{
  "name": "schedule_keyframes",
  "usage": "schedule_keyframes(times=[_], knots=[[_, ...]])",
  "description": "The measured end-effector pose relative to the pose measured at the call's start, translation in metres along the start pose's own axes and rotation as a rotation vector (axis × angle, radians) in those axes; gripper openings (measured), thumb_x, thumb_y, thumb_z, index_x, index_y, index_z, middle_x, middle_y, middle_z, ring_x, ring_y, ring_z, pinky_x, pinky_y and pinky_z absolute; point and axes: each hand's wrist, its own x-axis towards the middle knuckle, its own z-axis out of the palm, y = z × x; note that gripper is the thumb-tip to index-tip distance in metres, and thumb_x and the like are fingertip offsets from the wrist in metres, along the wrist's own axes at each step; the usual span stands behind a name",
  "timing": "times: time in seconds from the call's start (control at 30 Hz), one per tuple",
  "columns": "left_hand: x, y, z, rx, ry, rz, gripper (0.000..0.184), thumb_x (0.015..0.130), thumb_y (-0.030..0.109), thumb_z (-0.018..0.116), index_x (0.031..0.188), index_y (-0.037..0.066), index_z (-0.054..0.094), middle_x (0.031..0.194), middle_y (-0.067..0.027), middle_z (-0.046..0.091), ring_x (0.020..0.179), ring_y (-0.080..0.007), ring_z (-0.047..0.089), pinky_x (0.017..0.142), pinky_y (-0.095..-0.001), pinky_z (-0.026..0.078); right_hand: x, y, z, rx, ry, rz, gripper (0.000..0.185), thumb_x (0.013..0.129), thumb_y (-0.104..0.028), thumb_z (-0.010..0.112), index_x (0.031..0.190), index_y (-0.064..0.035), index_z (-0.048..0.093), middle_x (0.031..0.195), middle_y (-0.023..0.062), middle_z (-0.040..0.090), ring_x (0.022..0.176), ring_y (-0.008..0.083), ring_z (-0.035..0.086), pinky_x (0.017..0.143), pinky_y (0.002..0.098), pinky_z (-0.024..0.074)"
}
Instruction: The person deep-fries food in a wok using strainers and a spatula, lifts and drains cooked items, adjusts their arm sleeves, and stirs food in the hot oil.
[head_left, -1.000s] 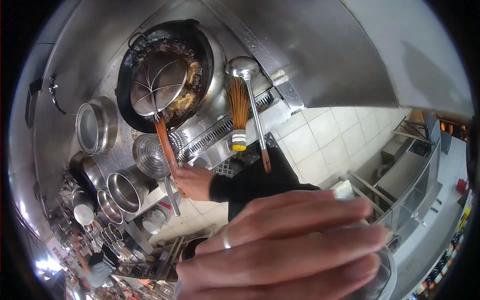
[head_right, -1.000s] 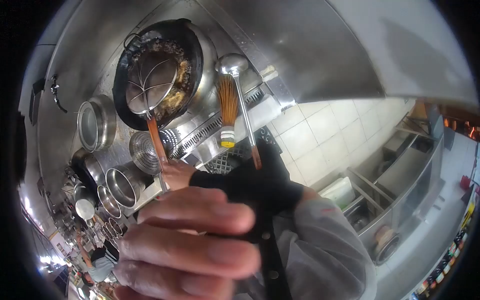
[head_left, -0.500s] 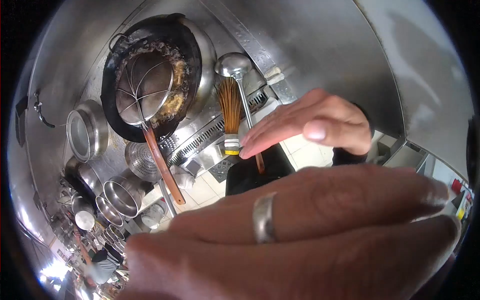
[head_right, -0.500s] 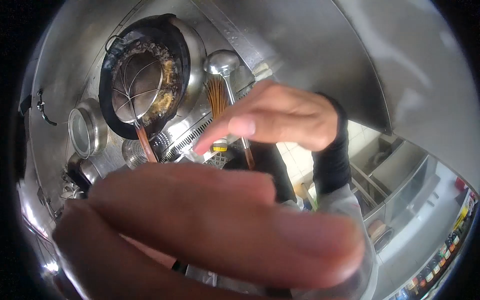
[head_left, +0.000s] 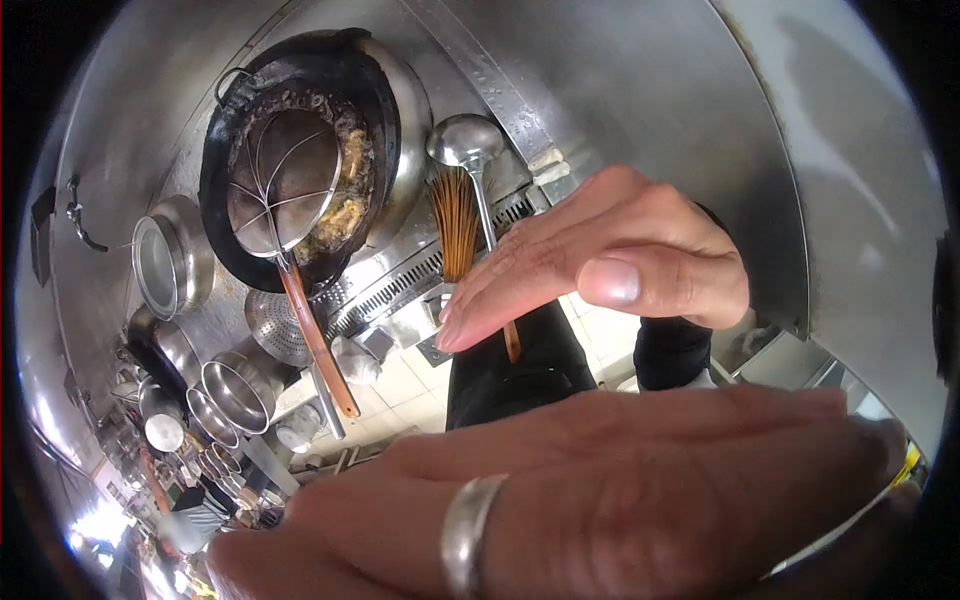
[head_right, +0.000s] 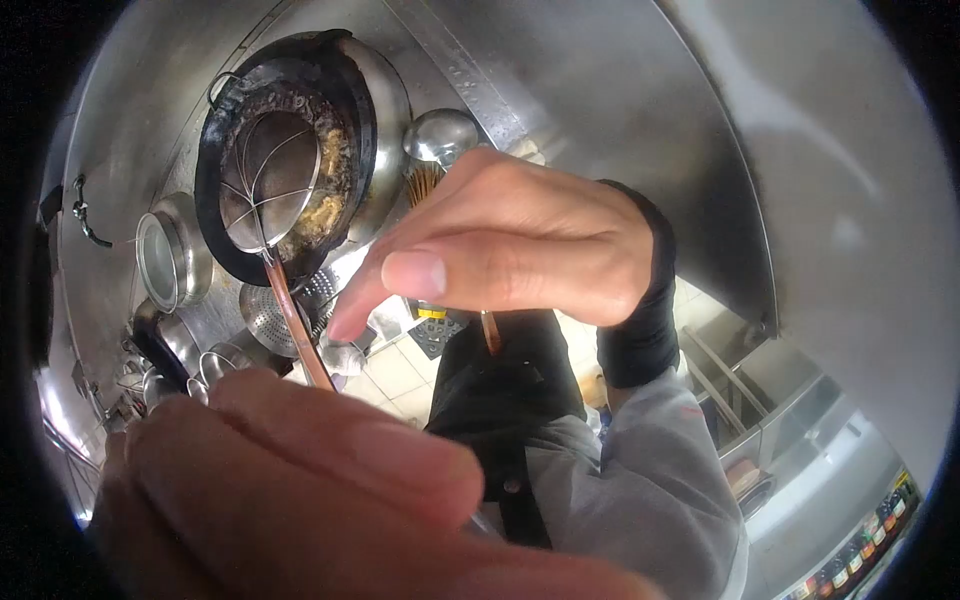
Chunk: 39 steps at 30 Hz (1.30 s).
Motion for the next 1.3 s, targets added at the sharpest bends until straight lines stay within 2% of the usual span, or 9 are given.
schedule_keyframes(times=[0.13, 0.5, 0.7, 0.83, 1.0, 1.1, 1.17, 1.27, 1.3], knots=[[0.011, -0.006, -0.003, 0.000, 0.005, -0.007, 0.046, 0.097, 0.033, 0.036, 0.090, -0.005, 0.061, 0.081, -0.0186, 0.056, 0.077, -0.0341, 0.060, 0.073, -0.0410, 0.053, 0.000, -0.003, -0.013, 0.040, -0.015, 0.065, 0.045, 0.099, -0.024, 0.039, 0.108, 0.0115, 0.065, 0.087, 0.0233, 0.069, 0.065, 0.0241, 0.063, 0.061, 0.0323, 0.0466], [0.034, -0.026, -0.004, -0.031, -0.029, -0.062, 0.035, 0.095, 0.026, 0.043, 0.085, -0.003, 0.059, 0.074, -0.0151, 0.054, 0.071, -0.0322, 0.058, 0.069, -0.0388, 0.051, 0.004, 0.025, -0.035, 0.113, -0.008, -0.161, 0.042, 0.100, -0.019, 0.038, 0.108, 0.0138, 0.063, 0.094, 0.0270, 0.068, 0.081, 0.0300, 0.067, 0.071, 0.0339, 0.0500], [0.045, -0.030, -0.007, -0.014, -0.050, -0.077, 0.029, 0.094, 0.023, 0.047, 0.083, -0.002, 0.059, 0.070, -0.0132, 0.052, 0.067, -0.0311, 0.057, 0.067, -0.0376, 0.051, 0.000, 0.009, -0.041, 0.233, -0.039, 0.068, 0.042, 0.100, -0.019, 0.038, 0.108, 0.0135, 0.064, 0.088, 0.0236, 0.069, 0.073, 0.0258, 0.066, 0.066, 0.0333, 0.0494], [0.049, -0.028, -0.010, -0.007, -0.076, -0.100, 0.026, 0.094, 0.020, 0.050, 0.082, -0.001, 0.058, 0.068, -0.0119, 0.051, 0.065, -0.0304, 0.056, 0.066, -0.0368, 0.050, 0.001, 0.009, -0.042, 0.174, -0.014, 0.021, 0.041, 0.100, -0.020, 0.039, 0.109, 0.0124, 0.064, 0.080, 0.0193, 0.068, 0.063, 0.0204, 0.061, 0.060, 0.0338, 0.0473], [0.052, -0.010, -0.016, 0.037, -0.162, -0.208, 0.023, 0.093, 0.017, 0.053, 0.080, 0.000, 0.058, 0.065, -0.0103, 0.050, 0.062, -0.0296, 0.055, 0.064, -0.0358, 0.049, 0.002, 0.011, -0.029, -0.157, 0.008, 0.036, 0.033, 0.093, -0.010, 0.041, 0.102, 0.0088, 0.066, 0.095, 0.0230, 0.068, 0.091, 0.0381, 0.067, 0.085, 0.0418, 0.0519], [0.049, 0.010, -0.022, 0.193, -0.315, -0.406, 0.021, 0.093, 0.016, 0.055, 0.079, 0.000, 0.057, 0.063, -0.0093, 0.049, 0.060, -0.0290, 0.055, 0.063, -0.0352, 0.049, -0.010, 0.046, 0.005, -0.644, -0.222, 0.461, 0.021, 0.089, -0.012, 0.050, 0.084, 0.0017, 0.065, 0.076, 0.0208, 0.065, 0.078, 0.0383, 0.064, 0.072, 0.0459, 0.0503], [0.022, 0.012, -0.020, 0.358, -0.490, -0.591, 0.020, 0.093, 0.014, 0.056, 0.078, 0.001, 0.057, 0.062, -0.0087, 0.049, 0.059, -0.0287, 0.054, 0.062, -0.0348, 0.049, -0.045, 0.110, 0.047, -0.880, -0.317, 0.650, 0.015, 0.072, -0.015, 0.060, 0.071, -0.0033, 0.070, 0.072, 0.0198, 0.065, 0.069, 0.0372, 0.066, 0.063, 0.0446, 0.0533], [-0.066, -0.011, -0.017, 0.525, -0.925, -0.717, 0.021, 0.095, 0.020, 0.055, 0.089, 0.001, 0.060, 0.081, -0.0138, 0.059, 0.077, -0.0329, 0.061, 0.070, -0.0427, 0.048, -0.085, 0.159, 0.113, -0.962, -0.420, 0.942, 0.020, 0.074, -0.018, 0.062, 0.085, -0.0038, 0.071, 0.091, 0.0195, 0.068, 0.084, 0.0372, 0.068, 0.073, 0.0475, 0.0547], [-0.075, -0.005, -0.015, 0.537, -0.781, -0.704, 0.020, 0.095, 0.020, 0.055, 0.093, 0.001, 0.060, 0.084, -0.0138, 0.059, 0.079, -0.0329, 0.061, 0.071, -0.0429, 0.048, -0.087, 0.153, 0.132, -1.071, -0.471, 0.921, 0.025, 0.075, -0.023, 0.063, 0.094, -0.0077, 0.071, 0.089, 0.0165, 0.069, 0.088, 0.0348, 0.068, 0.075, 0.0471, 0.0542]])
